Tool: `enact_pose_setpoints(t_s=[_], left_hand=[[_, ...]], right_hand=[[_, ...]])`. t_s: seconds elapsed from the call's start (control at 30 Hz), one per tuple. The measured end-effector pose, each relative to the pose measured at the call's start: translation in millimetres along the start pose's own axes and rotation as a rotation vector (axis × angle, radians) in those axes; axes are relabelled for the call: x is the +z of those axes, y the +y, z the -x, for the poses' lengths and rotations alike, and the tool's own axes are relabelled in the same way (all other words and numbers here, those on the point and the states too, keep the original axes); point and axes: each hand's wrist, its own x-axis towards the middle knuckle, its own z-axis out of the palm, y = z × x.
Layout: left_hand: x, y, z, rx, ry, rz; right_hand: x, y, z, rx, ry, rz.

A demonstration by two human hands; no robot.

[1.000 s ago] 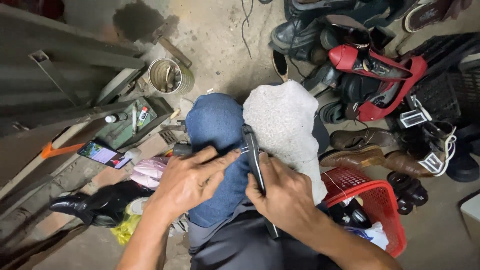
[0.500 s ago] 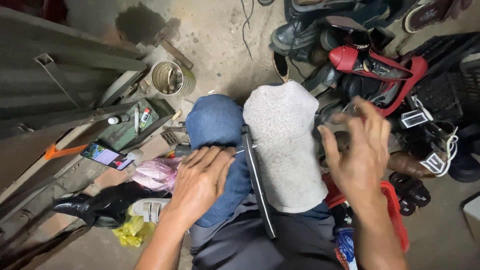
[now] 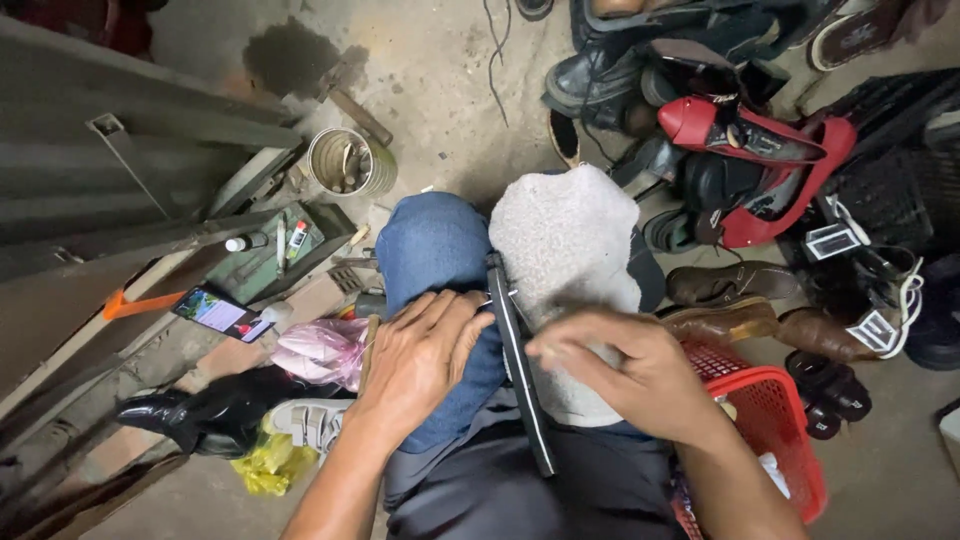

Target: Hand-stitching a replacement sole onto a shoe using a needle and thread in a repair shop.

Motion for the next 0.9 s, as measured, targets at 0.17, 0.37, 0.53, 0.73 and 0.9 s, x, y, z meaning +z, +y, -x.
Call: enact_pose_setpoints(t_s=[0.17,0.37,0.53,0.73,0.9], left_hand=[[-0.5,-2.3,-2.8,0.076,0.076,-0.027],[4.7,-14.0,12.9,-0.032,0.030,-0.053],[2.5,-34.7,46.9,-0.420,-0.062,-0.219],[-5.0,-37.9,76.0,-0.880,-0.213,-0.212],[-6.8,-18.7,56.7,-0.708,0.007,0.479]], right_hand=[[14.5,2.9,-26.0,-0.165,0.120,0.440],[18.2,1.2,-22.8,-0.254,0.073,0.634],[18.1,0.8,-24.7,-0.317,0.242,0.642],[21.7,6.8,-19.7,-0.287,0.080,0.670],[10.1,-7.0,6.1,-0.080,0.016,0.221]])
